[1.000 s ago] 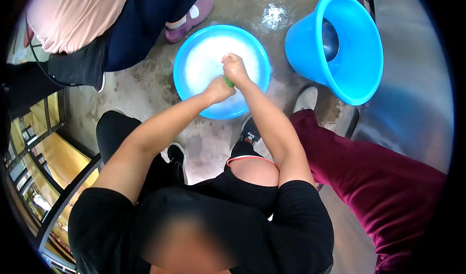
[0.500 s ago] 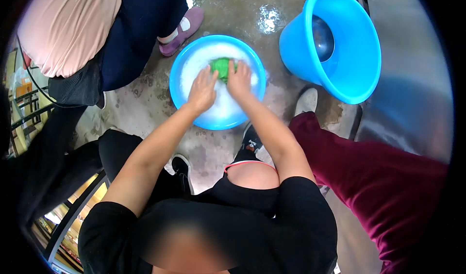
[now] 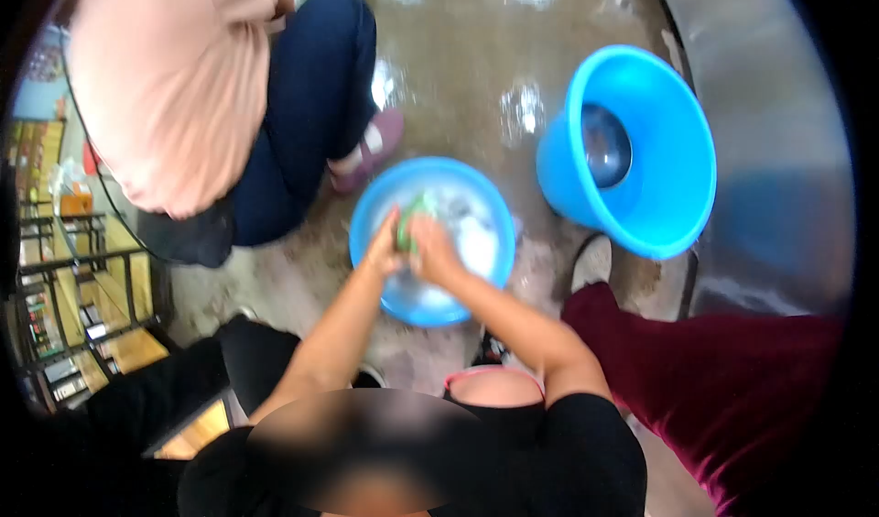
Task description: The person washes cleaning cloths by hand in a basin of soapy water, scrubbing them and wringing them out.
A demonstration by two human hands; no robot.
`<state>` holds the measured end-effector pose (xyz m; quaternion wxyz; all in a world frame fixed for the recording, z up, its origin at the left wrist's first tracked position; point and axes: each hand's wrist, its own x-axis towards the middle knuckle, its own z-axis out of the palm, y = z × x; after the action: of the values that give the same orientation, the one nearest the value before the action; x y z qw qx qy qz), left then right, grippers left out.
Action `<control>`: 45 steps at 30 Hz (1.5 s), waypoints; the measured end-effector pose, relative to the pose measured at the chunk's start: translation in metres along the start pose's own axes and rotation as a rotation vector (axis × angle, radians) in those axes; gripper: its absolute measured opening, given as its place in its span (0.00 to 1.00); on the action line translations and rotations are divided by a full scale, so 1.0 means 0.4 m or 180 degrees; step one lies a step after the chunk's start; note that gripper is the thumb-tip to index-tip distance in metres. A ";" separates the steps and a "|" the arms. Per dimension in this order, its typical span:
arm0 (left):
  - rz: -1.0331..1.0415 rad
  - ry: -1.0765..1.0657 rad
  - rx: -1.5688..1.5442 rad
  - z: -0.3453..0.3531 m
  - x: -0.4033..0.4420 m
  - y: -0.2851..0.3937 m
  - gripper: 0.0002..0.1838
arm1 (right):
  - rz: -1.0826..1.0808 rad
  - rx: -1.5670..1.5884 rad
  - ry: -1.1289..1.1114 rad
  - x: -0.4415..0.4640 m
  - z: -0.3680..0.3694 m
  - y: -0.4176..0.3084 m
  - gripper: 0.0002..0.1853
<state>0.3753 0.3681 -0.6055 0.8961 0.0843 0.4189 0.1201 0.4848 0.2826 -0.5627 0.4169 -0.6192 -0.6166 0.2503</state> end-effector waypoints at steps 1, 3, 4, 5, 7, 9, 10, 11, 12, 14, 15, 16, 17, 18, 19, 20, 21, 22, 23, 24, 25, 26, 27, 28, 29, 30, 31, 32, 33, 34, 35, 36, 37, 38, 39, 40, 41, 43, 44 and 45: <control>-0.0216 -0.0273 0.0160 0.008 -0.021 0.022 0.29 | -0.0127 0.0206 -0.0061 -0.015 0.006 -0.056 0.22; -0.0329 -0.0949 -0.0143 -0.085 0.028 0.010 0.25 | -0.0385 0.0358 -0.0062 -0.030 0.016 -0.147 0.23; -0.0262 -0.0819 -0.0191 -0.073 0.015 0.007 0.25 | -0.0369 0.0286 0.0002 -0.023 0.024 -0.190 0.22; -0.0213 -0.0651 -0.0227 -0.067 0.007 -0.004 0.24 | -0.0321 0.0236 0.0044 -0.021 0.032 -0.213 0.21; -0.0048 -0.0208 -0.0261 -0.041 -0.018 -0.028 0.24 | -0.0280 -0.0023 -0.0022 -0.027 0.036 -0.199 0.20; 0.0163 0.0276 -0.0303 -0.009 -0.033 -0.052 0.23 | -0.0231 -0.0234 -0.0150 -0.020 0.043 -0.149 0.20; 0.0242 0.0451 -0.0323 0.005 -0.038 -0.058 0.23 | -0.0308 -0.0490 -0.0075 -0.027 0.051 -0.100 0.17; 0.0308 0.0597 -0.0322 0.019 -0.043 -0.058 0.23 | -0.0393 -0.0747 -0.0002 -0.025 0.055 -0.055 0.15; 0.0351 0.0686 -0.0290 0.032 -0.053 -0.054 0.22 | 0.0233 -0.0563 -0.0166 -0.012 0.046 -0.021 0.14; 0.0433 0.0708 -0.0103 0.053 -0.080 -0.052 0.22 | 0.0787 -0.0530 -0.0178 -0.001 0.037 0.103 0.13; 0.0490 0.0715 -0.0082 0.044 -0.079 -0.049 0.22 | 0.0709 -0.0666 -0.0031 -0.004 0.038 0.175 0.13; 0.0609 0.0527 -0.0105 0.024 -0.072 -0.050 0.23 | 0.0659 -0.0638 -0.0012 0.005 0.037 0.190 0.13; 0.0712 0.0331 -0.0135 -0.002 -0.065 -0.057 0.25 | 0.0566 -0.1050 0.0403 0.009 0.035 0.204 0.14; 0.0704 0.0256 -0.0095 -0.093 -0.018 -0.065 0.28 | 0.0489 -0.1479 0.0815 0.007 0.035 0.212 0.15; 0.0721 0.0231 -0.0100 -0.088 -0.025 -0.053 0.28 | 0.0465 -0.1498 0.0823 -0.006 0.045 0.217 0.15; 0.0696 0.0839 0.0283 -0.085 -0.030 -0.048 0.29 | 0.0357 -0.1567 0.0138 -0.029 0.062 0.219 0.17; 0.0656 0.1466 0.0672 -0.083 -0.042 -0.045 0.31 | 0.0261 -0.1609 -0.0552 -0.033 0.063 0.198 0.18; 0.0621 0.1437 0.0741 -0.074 -0.054 -0.040 0.33 | 0.0268 -0.1604 -0.0571 -0.025 0.057 0.192 0.18; 0.0574 0.1475 0.0729 -0.091 -0.054 -0.037 0.33 | 0.0630 -0.1562 -0.0696 -0.020 0.053 0.190 0.18; 0.0398 0.1076 0.0642 -0.121 -0.046 -0.045 0.33 | 0.1017 -0.1516 -0.0841 -0.013 0.035 0.166 0.18; 0.0227 0.0652 0.0542 -0.133 -0.038 -0.046 0.32 | 0.1405 -0.1492 -0.0978 -0.001 0.018 0.155 0.18; 0.0084 0.0587 0.0449 -0.096 -0.063 -0.036 0.32 | 0.1476 -0.1448 -0.0933 0.013 0.031 0.173 0.16; -0.0075 0.0510 0.0352 -0.044 -0.091 -0.022 0.31 | 0.1565 -0.1418 -0.0887 0.021 0.046 0.187 0.15; -0.0162 0.0596 0.0122 -0.013 -0.094 -0.013 0.31 | 0.1006 -0.0634 -0.0685 0.029 0.027 0.154 0.14; -0.0258 0.0695 -0.0103 0.006 -0.092 -0.006 0.31 | 0.0452 0.0147 -0.0456 0.030 0.004 0.094 0.13; -0.0204 0.0295 -0.0261 0.008 -0.078 -0.003 0.30 | 0.0506 0.0344 -0.0459 0.026 0.000 0.029 0.13; -0.0138 -0.0098 -0.0439 -0.006 -0.053 0.003 0.29 | 0.0554 0.0539 -0.0464 0.027 -0.004 -0.037 0.13; -0.0107 -0.0368 -0.0492 -0.023 -0.036 0.002 0.29 | 0.0535 0.0662 -0.0432 0.022 -0.025 -0.115 0.14; -0.0118 -0.0426 -0.0457 -0.034 -0.024 -0.004 0.28 | 0.0535 0.0811 -0.0410 0.009 -0.028 -0.171 0.15; -0.0094 -0.0464 -0.0415 -0.047 -0.016 -0.015 0.28 | 0.0682 0.0858 -0.0473 -0.013 -0.002 -0.187 0.15; -0.0087 -0.0456 -0.0384 -0.057 -0.013 -0.025 0.27 | 0.0475 0.0594 -0.0232 -0.031 0.024 -0.199 0.13; -0.0041 -0.0366 -0.0372 -0.064 -0.013 -0.037 0.27 | 0.0248 0.0329 0.0004 -0.046 0.039 -0.201 0.12; 0.0030 -0.0259 -0.0366 -0.071 -0.014 -0.058 0.26 | 0.0199 0.0066 -0.0023 -0.060 0.044 -0.189 0.12; 0.0125 -0.0122 -0.0357 -0.077 -0.017 -0.072 0.26 | 0.0108 -0.0199 -0.0040 -0.053 0.045 -0.158 0.12; 0.0210 0.0011 -0.0351 -0.084 -0.020 -0.088 0.25 | -0.0054 -0.0329 -0.0129 -0.048 0.046 -0.113 0.10; 0.0295 0.0121 -0.0341 -0.084 -0.029 -0.098 0.25 | 0.0468 -0.0402 -0.0259 -0.046 0.046 -0.080 0.11; 0.0386 0.0218 -0.0341 -0.079 -0.032 -0.106 0.24 | 0.0966 -0.0505 -0.0378 -0.037 0.039 -0.039 0.11; 0.0486 0.0385 -0.0328 -0.028 -0.056 -0.102 0.22 | 0.0999 -0.0353 0.0183 -0.055 0.023 0.071 0.12; 0.0607 0.0501 -0.0275 -0.008 -0.067 -0.092 0.20 | 0.1042 -0.0449 0.0244 -0.056 0.008 0.104 0.13; 0.0596 0.0545 -0.0305 0.002 -0.080 -0.079 0.20 | 0.1088 -0.0546 0.0295 -0.064 -0.001 0.126 0.14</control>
<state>0.3606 0.3286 -0.5899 0.8449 0.0697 0.4780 0.2299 0.5100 0.2632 -0.6092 0.3420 -0.7590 -0.5017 0.2352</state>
